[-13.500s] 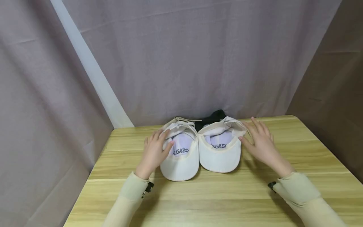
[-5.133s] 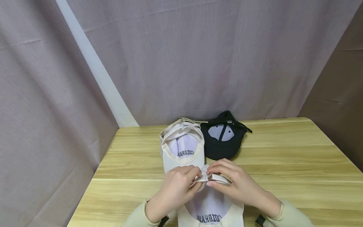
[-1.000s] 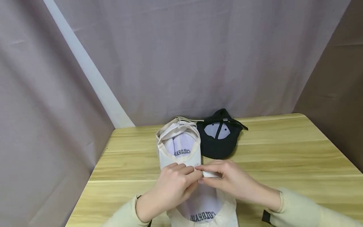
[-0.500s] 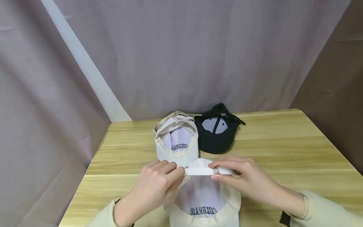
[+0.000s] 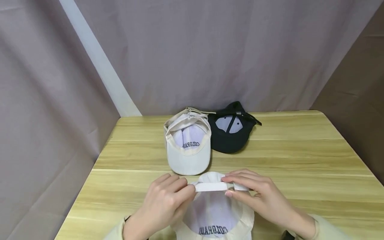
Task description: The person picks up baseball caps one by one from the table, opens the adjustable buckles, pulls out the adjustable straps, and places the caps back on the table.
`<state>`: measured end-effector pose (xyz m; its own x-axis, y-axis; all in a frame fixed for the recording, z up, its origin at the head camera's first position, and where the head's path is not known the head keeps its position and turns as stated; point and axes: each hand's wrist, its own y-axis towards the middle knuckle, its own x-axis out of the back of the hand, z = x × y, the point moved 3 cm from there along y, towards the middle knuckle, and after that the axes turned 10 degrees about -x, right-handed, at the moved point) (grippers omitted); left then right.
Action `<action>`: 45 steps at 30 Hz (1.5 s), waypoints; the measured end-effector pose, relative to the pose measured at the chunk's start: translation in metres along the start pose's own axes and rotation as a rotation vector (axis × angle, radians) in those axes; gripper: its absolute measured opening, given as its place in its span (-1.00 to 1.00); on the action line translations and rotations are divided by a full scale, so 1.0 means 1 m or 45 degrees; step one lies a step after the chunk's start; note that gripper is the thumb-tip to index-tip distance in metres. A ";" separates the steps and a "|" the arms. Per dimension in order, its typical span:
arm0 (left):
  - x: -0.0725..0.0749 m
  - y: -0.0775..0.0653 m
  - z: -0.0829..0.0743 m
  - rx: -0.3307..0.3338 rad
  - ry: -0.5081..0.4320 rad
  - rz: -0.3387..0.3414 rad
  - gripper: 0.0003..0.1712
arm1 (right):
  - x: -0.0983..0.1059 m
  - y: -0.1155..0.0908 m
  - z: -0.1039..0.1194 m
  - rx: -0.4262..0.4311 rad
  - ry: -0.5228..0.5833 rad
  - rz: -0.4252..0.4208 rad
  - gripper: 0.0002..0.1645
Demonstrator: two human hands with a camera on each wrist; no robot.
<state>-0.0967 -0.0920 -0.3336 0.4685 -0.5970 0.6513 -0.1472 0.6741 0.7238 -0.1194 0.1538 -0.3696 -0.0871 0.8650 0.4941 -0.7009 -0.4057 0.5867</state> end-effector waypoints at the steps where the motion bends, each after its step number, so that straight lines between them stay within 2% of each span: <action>1: -0.001 -0.002 0.001 0.007 -0.002 -0.005 -0.69 | -0.001 0.001 -0.001 0.003 -0.005 -0.003 -0.48; 10: -0.012 -0.017 0.006 0.081 -0.008 0.007 -0.68 | -0.011 0.001 -0.011 0.013 0.002 -0.029 -0.46; 18: -0.022 -0.017 0.019 0.127 0.018 0.030 -0.70 | -0.009 0.011 -0.022 0.047 0.013 -0.087 -0.49; 22: -0.030 -0.013 0.029 0.145 0.026 0.013 -0.73 | -0.005 0.024 -0.029 0.081 0.020 -0.130 -0.57; 25: -0.034 -0.012 0.041 0.157 0.032 -0.007 -0.78 | -0.003 0.035 -0.033 0.071 0.022 -0.139 -0.52; 29: -0.037 -0.016 0.053 0.213 0.027 -0.005 -0.83 | 0.000 0.041 -0.038 0.038 0.017 -0.151 -0.40; 35: -0.039 -0.018 0.065 0.276 0.027 -0.003 -0.81 | 0.000 0.049 -0.044 0.019 0.013 -0.142 -0.42; 40: -0.043 -0.013 0.067 0.314 0.039 0.021 -0.90 | 0.001 0.049 -0.046 -0.057 -0.010 -0.129 -0.43; 45: -0.056 0.001 0.057 0.259 0.017 0.114 -0.86 | -0.004 0.048 -0.045 -0.069 -0.006 -0.101 -0.44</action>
<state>-0.1726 -0.0819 -0.3564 0.4569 -0.5318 0.7130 -0.3610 0.6217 0.6951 -0.1845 0.1436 -0.3718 -0.0269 0.8924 0.4504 -0.7425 -0.3195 0.5887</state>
